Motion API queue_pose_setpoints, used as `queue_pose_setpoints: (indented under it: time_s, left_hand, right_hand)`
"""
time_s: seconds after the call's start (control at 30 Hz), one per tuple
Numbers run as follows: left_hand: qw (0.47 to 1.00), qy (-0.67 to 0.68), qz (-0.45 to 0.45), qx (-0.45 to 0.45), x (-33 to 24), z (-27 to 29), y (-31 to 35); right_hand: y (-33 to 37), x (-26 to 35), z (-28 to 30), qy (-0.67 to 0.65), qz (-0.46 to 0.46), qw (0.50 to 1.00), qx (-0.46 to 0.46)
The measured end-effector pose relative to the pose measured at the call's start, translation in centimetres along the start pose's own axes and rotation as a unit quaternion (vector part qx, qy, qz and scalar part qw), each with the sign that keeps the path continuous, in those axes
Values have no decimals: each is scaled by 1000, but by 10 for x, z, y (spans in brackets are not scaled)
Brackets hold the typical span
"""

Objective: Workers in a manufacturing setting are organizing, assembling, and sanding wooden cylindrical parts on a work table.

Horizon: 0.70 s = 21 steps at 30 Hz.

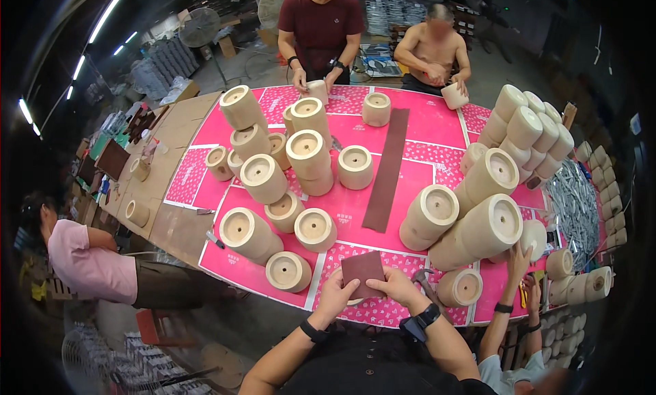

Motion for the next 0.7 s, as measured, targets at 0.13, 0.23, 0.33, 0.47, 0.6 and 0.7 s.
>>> queue_pose_setpoints:
  time_s: [0.13, 0.23, 0.33, 0.47, 0.6, 0.7]
  left_hand:
    - [999, 29, 17, 38, -11, -16, 11]
    - [997, 66, 34, 14, -5, -10, 16]
    - [997, 76, 13, -15, -5, -4, 21]
    - [997, 48, -49, -20, -24, -10, 29]
    - [992, -102, -70, 21, -14, 0, 31]
    - [995, -44, -85, -5, -45, -17, 42]
  right_hand:
    - [15, 0, 4, -2, 17, 1000, -8]
    - [20, 6, 1, -30, 37, 999, 2]
    - [28, 23, -6, -89, 94, 992, -11]
    - [37, 37, -6, -59, 212, 975, -39]
    - [44, 57, -10, 273, 233, 933, -37]
    - [49, 61, -9, 283, 230, 930, -50]
Point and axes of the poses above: each hand's wrist, its own y-axis away from the middle knuckle, its own z-axis out of the back of the hand, x = y × z, the point moved 8 cm from there along -y, towards the middle knuckle, and after that the axes turned 11 degrees about y, right-handed, at the moved point
